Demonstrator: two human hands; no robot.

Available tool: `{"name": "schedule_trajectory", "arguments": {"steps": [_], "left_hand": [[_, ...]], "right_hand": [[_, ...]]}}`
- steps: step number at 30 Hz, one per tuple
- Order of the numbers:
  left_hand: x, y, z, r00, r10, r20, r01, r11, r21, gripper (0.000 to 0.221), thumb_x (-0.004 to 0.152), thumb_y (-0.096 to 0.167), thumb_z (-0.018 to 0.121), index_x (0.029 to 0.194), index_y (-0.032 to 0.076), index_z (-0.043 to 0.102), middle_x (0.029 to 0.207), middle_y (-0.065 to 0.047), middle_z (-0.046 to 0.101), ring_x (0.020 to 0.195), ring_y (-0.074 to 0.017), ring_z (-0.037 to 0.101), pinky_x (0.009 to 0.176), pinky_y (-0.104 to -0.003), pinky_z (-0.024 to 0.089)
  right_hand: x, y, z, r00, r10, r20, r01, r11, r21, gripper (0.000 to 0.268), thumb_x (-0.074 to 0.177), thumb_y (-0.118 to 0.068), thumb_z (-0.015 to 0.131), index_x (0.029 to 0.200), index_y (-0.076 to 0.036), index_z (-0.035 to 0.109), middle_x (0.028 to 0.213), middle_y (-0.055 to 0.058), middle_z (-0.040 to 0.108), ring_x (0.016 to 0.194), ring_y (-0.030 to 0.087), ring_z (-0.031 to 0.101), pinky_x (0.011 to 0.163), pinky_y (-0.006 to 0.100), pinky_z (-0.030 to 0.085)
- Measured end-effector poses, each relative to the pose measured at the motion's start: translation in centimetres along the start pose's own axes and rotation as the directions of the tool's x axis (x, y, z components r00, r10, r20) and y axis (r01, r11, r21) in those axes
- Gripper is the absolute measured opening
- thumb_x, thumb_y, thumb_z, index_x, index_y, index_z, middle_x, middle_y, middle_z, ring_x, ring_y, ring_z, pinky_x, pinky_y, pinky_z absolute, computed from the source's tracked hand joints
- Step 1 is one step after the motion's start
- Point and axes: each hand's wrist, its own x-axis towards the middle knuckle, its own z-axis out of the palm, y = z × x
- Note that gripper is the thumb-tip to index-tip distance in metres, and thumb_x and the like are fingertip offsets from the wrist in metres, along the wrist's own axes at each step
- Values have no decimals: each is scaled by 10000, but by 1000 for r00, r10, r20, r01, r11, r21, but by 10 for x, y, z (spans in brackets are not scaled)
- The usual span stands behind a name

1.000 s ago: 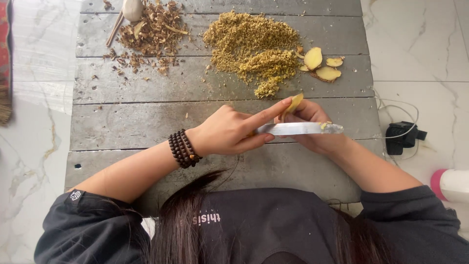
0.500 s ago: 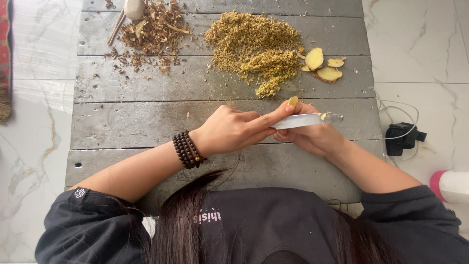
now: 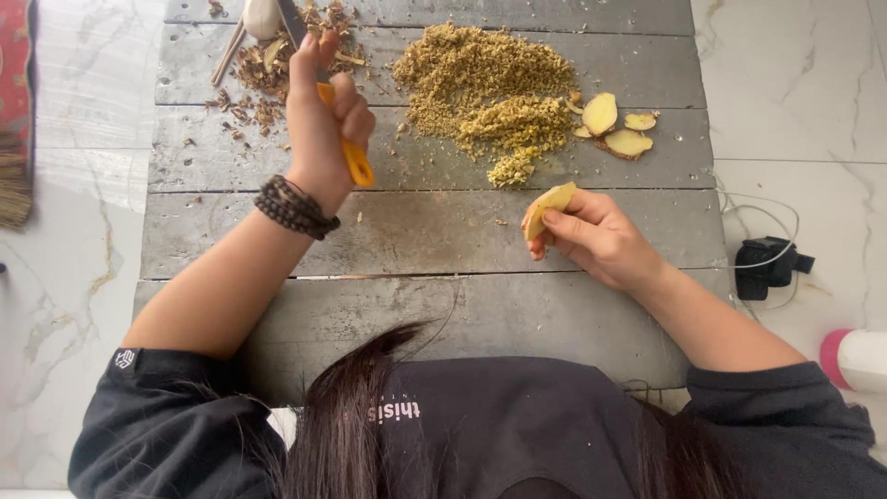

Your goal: Scraping and slicing ginger and organizing dried herbs on a wooden board

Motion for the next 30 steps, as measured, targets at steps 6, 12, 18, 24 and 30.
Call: {"name": "schedule_trajectory", "arguments": {"steps": [6, 12, 18, 24, 30], "left_hand": [[19, 24, -5, 991, 128, 33, -132, 930, 344, 275, 951, 338, 623, 853, 84, 664, 491, 77, 335, 362, -52, 298, 340, -214, 257], [34, 25, -24, 999, 4, -40, 6, 970, 244, 186, 954, 112, 634, 1132, 85, 584, 541, 61, 347, 406, -69, 327, 369, -229, 275], [35, 34, -21, 999, -11, 49, -6, 937, 348, 140, 977, 101, 521, 1108, 140, 549, 603, 72, 317, 451, -50, 286, 374, -207, 268], [7, 45, 6, 958, -149, 244, -120, 563, 817, 356, 1100, 159, 383, 1451, 98, 392, 734, 41, 549, 512, -56, 481, 403, -159, 439], [-7, 46, 22, 906, -371, 205, -122, 235, 964, 636, 1063, 189, 260, 1623, 158, -41, 746, -138, 652, 440, -165, 553, 354, -286, 555]], "right_hand": [[5, -18, 20, 980, -197, 35, 178, 781, -599, 136, 1029, -87, 580, 1007, -37, 704, 936, 52, 675, 820, 140, 635, 774, 247, 531], [1, -16, 17, 972, -223, -74, 96, 664, -741, 356, 952, -73, 690, 1298, -127, 623, 934, 38, 704, 784, 94, 662, 737, 223, 524], [0, -20, 7, 957, -289, -35, 141, 565, -813, 384, 951, -86, 721, 1300, -122, 564, 999, 53, 701, 868, 130, 673, 834, 252, 526], [5, -23, 3, 924, -343, 169, 315, 431, -846, 179, 963, -8, 691, 1138, -37, 669, 1025, 83, 715, 863, 156, 665, 803, 271, 555], [13, -26, -9, 840, -418, 346, 454, 193, -870, 170, 976, -42, 709, 1132, -9, 651, 974, 91, 703, 832, 234, 624, 823, 365, 488]]}}
